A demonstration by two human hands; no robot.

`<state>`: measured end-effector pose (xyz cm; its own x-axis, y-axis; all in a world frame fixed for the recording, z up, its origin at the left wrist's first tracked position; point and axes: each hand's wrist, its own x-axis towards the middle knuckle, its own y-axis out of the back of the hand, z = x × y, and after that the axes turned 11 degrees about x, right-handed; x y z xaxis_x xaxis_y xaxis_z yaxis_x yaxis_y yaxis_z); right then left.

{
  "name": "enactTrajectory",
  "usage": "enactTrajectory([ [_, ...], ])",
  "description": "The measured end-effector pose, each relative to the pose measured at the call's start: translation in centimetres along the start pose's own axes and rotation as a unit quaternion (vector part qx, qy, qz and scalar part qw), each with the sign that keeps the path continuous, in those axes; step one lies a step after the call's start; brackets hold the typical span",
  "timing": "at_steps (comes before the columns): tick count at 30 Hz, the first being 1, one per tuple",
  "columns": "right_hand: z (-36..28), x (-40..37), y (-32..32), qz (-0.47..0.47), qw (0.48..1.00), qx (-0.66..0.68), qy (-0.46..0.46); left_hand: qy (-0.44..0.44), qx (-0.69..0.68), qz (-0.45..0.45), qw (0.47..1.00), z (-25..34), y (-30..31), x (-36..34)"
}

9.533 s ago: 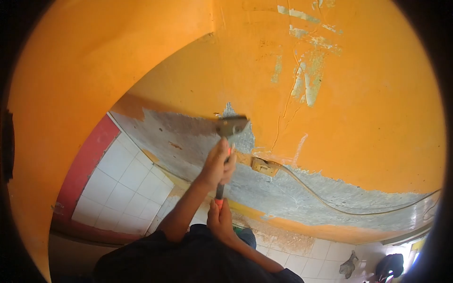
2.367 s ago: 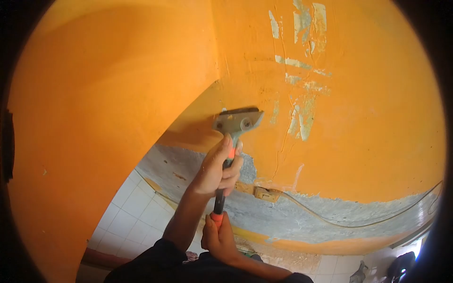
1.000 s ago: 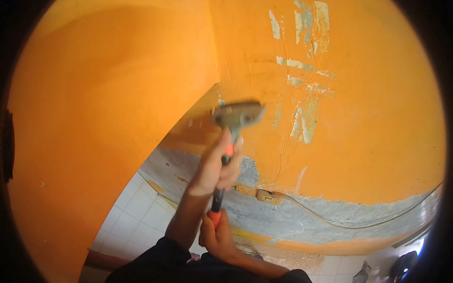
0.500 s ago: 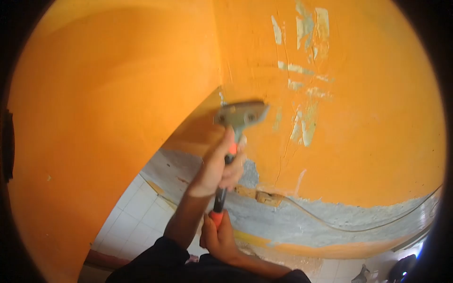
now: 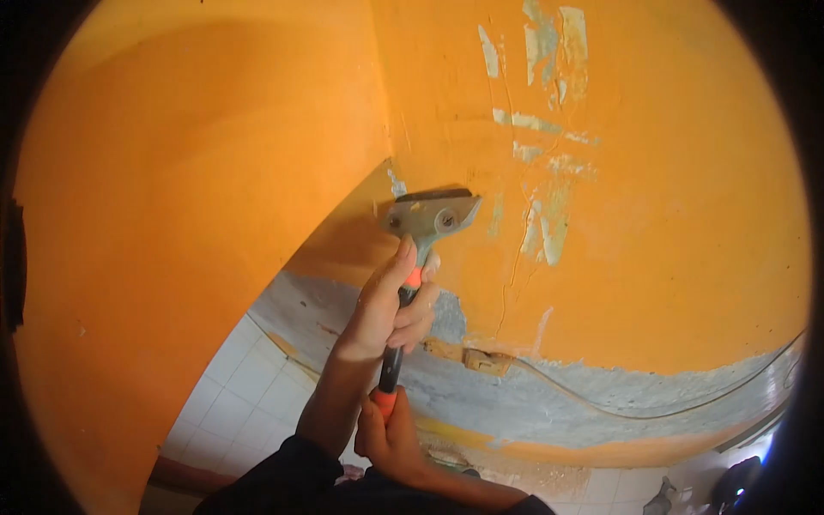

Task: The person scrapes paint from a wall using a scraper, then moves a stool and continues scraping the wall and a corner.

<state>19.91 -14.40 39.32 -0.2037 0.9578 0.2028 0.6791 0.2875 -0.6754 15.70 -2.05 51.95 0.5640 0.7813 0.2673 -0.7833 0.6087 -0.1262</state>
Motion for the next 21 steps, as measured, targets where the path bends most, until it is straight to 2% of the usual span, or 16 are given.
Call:
enactTrajectory([
  [2, -0.2, 0.6, -0.5, -0.003, 0.999, 0.038, -0.013, 0.013, -0.009, -0.006, 1.000, 0.1, 0.0, 0.0],
  [4, -1.0, 1.5, -1.0, -0.015, 0.999, -0.022, 0.027, -0.015, -0.011, -0.003, 1.000, 1.4, 0.0, 0.5],
  [6, -0.8, 0.6, -0.3, -0.007, 0.999, -0.041, 0.022, 0.043, -0.038, 0.023, 0.998, 0.2, -0.5, -0.3],
  [8, -1.1, 0.3, -0.4, -0.009, 1.000, -0.005, -0.002, -0.011, -0.023, -0.017, 1.000, 0.8, -0.6, 0.0],
  [11, -0.8, 0.5, -0.3, -0.002, 1.000, -0.016, 0.002, -0.010, -0.035, -0.021, 0.999, 1.8, 0.1, 0.5],
  [14, -0.2, 0.3, -0.4, -0.012, 1.000, -0.010, 0.004, 0.022, -0.032, -0.017, 0.999, -0.9, 0.3, -0.4],
  [16, -0.1, 0.4, -0.7, -0.006, 1.000, -0.003, -0.005, 0.034, -0.031, -0.009, 0.999, 0.7, 0.1, 0.0],
  [18, -0.9, 1.5, -1.4, -0.024, 0.999, -0.017, 0.019, -0.011, -0.028, -0.042, 0.999, 1.8, 0.5, 0.6],
  [20, -0.2, 0.8, -0.9, -0.015, 1.000, 0.019, 0.015, 0.031, -0.050, -0.022, 0.998, -0.3, 0.6, 0.0],
  [21, -0.2, 0.8, -0.8, -0.020, 1.000, 0.009, 0.016, 0.021, -0.044, -0.023, 0.999, 0.1, 0.5, 0.1],
])
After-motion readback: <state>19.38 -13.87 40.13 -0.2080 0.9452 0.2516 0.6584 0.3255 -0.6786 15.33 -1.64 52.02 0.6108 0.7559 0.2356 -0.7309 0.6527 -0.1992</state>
